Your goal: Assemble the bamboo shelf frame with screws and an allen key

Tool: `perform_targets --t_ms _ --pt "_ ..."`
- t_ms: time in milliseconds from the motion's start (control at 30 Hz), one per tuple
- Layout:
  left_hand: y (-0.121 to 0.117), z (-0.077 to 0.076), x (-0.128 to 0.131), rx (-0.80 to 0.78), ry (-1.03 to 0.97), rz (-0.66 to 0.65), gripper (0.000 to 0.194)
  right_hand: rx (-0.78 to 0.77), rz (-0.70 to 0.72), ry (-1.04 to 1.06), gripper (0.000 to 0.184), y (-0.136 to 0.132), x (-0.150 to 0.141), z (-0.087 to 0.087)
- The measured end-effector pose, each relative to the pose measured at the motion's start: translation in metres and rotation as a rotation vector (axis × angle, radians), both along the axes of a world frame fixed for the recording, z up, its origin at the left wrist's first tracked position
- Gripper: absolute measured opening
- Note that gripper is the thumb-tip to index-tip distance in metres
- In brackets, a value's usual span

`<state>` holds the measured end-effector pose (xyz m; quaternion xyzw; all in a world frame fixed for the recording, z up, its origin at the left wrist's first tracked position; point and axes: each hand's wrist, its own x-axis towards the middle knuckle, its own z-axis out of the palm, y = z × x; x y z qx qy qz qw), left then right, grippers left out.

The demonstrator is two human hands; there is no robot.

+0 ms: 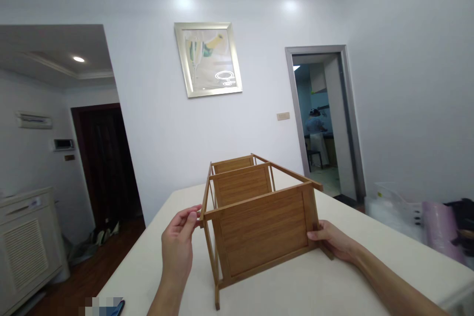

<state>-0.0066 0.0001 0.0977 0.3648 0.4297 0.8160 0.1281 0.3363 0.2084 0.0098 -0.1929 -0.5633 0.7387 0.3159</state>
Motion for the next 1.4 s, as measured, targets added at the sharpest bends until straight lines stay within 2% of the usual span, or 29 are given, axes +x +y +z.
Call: perform_targets --t_ms 100,200,433,700,967,1200,1400 --pt "0.003 -0.011 -0.003 0.08 -0.044 -0.031 0.027 -0.012 -0.015 0.016 0.046 0.001 0.0 -0.003" --pt "0.006 -0.022 -0.007 0.106 -0.065 0.007 0.027 -0.009 -0.032 0.009 0.044 0.002 0.0 -0.003" --pt "0.012 -0.035 -0.008 -0.007 0.015 0.143 0.039 -0.011 -0.03 -0.038 0.042 0.002 0.001 -0.001" --pt "0.016 -0.032 -0.006 -0.022 0.073 0.141 0.041 -0.025 -0.048 -0.083 0.035 0.004 0.001 0.001" --pt "0.013 -0.032 -0.007 -0.025 0.124 0.175 0.033 -0.02 -0.042 -0.065 0.037 0.01 0.001 -0.006" --pt "0.013 -0.032 -0.007 -0.039 0.129 0.229 0.036 -0.015 -0.022 -0.007 0.043 0.008 0.003 -0.005" --pt "0.01 -0.027 0.0 0.011 0.088 0.224 0.036 0.023 -0.075 0.018 0.045 0.01 0.004 -0.009"
